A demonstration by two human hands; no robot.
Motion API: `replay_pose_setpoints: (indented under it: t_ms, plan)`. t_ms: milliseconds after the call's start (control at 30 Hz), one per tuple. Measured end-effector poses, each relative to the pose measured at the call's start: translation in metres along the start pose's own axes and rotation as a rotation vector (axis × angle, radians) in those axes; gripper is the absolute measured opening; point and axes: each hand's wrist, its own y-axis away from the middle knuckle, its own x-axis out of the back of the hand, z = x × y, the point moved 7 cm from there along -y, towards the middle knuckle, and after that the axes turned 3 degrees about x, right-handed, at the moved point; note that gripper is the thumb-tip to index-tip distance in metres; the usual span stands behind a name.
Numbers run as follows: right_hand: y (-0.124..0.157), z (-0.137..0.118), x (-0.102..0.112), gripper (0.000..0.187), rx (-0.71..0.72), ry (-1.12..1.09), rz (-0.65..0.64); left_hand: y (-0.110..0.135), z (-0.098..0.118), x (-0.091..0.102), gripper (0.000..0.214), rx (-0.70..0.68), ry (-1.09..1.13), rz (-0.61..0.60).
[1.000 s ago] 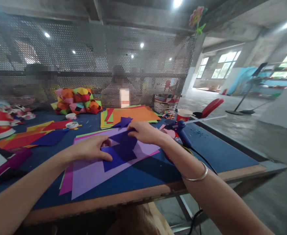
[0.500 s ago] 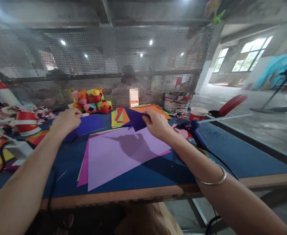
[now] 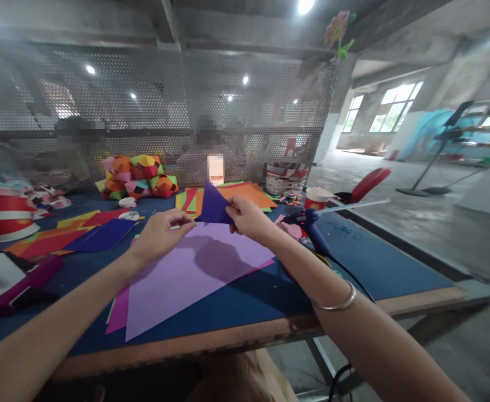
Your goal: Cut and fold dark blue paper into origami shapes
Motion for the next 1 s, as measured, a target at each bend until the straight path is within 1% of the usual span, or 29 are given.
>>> replay_pose_setpoints:
  t_ms: [67,133,233,300,400,533,667,833,1000]
  plan:
    - [0.001,-0.002,-0.008,0.014,0.015,-0.071,-0.016,0.005,0.006,-0.002,0.030,-0.008,0.091,0.026]
    - [0.002,-0.003,-0.012,0.013,0.029,-0.126,-0.003,0.008,0.008,0.002,0.033,0.009,0.165,0.069]
    - [0.003,-0.003,-0.014,0.014,0.040,-0.180,0.036,0.011,0.007,0.010,0.035,0.061,0.253,0.122]
    - [0.004,-0.003,-0.014,0.022,0.043,-0.194,0.055,0.013,0.007,0.009,0.036,0.098,0.307,0.093]
    - [0.005,-0.002,-0.016,0.037,0.040,-0.186,0.057,0.015,0.007,0.000,0.041,0.146,0.392,-0.012]
    - [0.006,-0.001,-0.023,0.046,0.040,-0.165,0.046,0.017,0.004,-0.010,0.048,0.191,0.487,-0.079]
    - [0.009,-0.003,-0.026,0.049,0.045,-0.158,0.035,0.017,0.001,-0.014,0.049,0.227,0.549,-0.102]
    - [0.012,-0.008,-0.024,0.052,0.045,-0.135,0.036,0.017,0.002,-0.016,0.048,0.247,0.575,-0.128]
    - [0.013,-0.010,-0.023,0.048,0.025,-0.078,0.052,0.017,0.001,-0.017,0.047,0.241,0.566,-0.133]
